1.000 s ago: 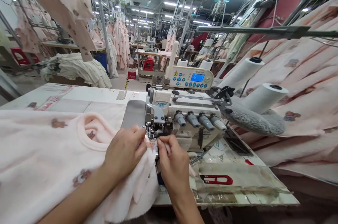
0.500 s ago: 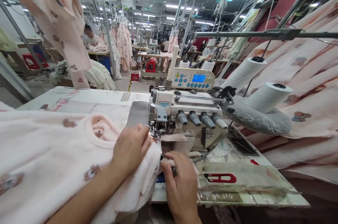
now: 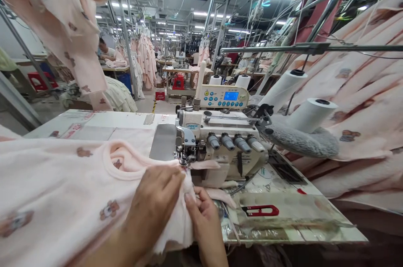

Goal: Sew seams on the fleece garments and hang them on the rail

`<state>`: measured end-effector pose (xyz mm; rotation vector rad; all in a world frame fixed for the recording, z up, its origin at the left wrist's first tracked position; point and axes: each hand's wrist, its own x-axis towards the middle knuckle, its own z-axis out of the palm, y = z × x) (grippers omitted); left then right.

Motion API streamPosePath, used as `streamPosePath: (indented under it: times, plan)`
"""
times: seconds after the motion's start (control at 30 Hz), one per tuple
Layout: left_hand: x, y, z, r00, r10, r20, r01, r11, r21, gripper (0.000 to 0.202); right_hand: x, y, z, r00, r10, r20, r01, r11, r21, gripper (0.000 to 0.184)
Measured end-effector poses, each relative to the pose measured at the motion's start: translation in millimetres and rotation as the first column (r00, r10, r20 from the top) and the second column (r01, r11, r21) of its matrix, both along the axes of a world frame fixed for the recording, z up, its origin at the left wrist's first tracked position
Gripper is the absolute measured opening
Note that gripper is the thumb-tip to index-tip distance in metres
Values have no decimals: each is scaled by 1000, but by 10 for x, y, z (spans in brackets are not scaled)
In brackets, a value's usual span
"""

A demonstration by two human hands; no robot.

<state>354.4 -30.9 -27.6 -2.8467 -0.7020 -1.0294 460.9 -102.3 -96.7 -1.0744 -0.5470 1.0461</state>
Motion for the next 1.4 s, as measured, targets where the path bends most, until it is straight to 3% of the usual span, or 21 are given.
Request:
streamPosePath:
  times: [0.07,0.17,0.23,0.33,0.43,0.53,0.63,0.73,0.87,1.07,1.27,1.4]
  plan:
    - [-116,-133,-145,996,-92,0,92,995,25,23,23,-12,10,998,68,-2,-68,997,23,32]
    - [-245,-224,-365,998,-43,39,39,995,96,26,43,-38,61,994,106,-16,-105,993,45,31]
    - [-285,-222,-426,996,-37,80,30,996,85,22,32,-57,74,989,115,-94,-111,993,45,32]
    - [-267,-215,-379,985,-90,150,90,996,5,21,3,-76,54,980,99,-170,-95,995,29,32]
    - [-161,-274,-303,972,-136,190,136,991,12,15,3,-73,32,981,76,-176,-74,997,18,36]
    - [-42,-339,-256,979,-174,106,169,984,51,15,42,-51,59,989,39,-140,-40,999,-4,43]
    - [10,-297,-159,972,-226,61,227,974,-1,22,88,-33,145,996,87,-21,-87,996,26,37]
    - [25,-142,-37,989,-130,67,135,989,-60,24,115,-31,230,992,97,77,-102,992,75,30]
    - [85,29,-9,997,28,-77,-28,1000,-2,26,105,-39,216,993,24,113,-26,999,20,44]
    - [153,24,-29,967,82,-240,-93,995,-34,31,21,-65,141,1000,-6,-20,6,1000,-16,73]
    - [144,60,-19,958,78,-275,-99,993,-66,35,38,-40,69,988,50,-149,-53,998,-16,47]
    - [120,95,-71,961,67,-267,-81,996,-41,37,76,-16,31,978,111,-174,-106,994,37,39]
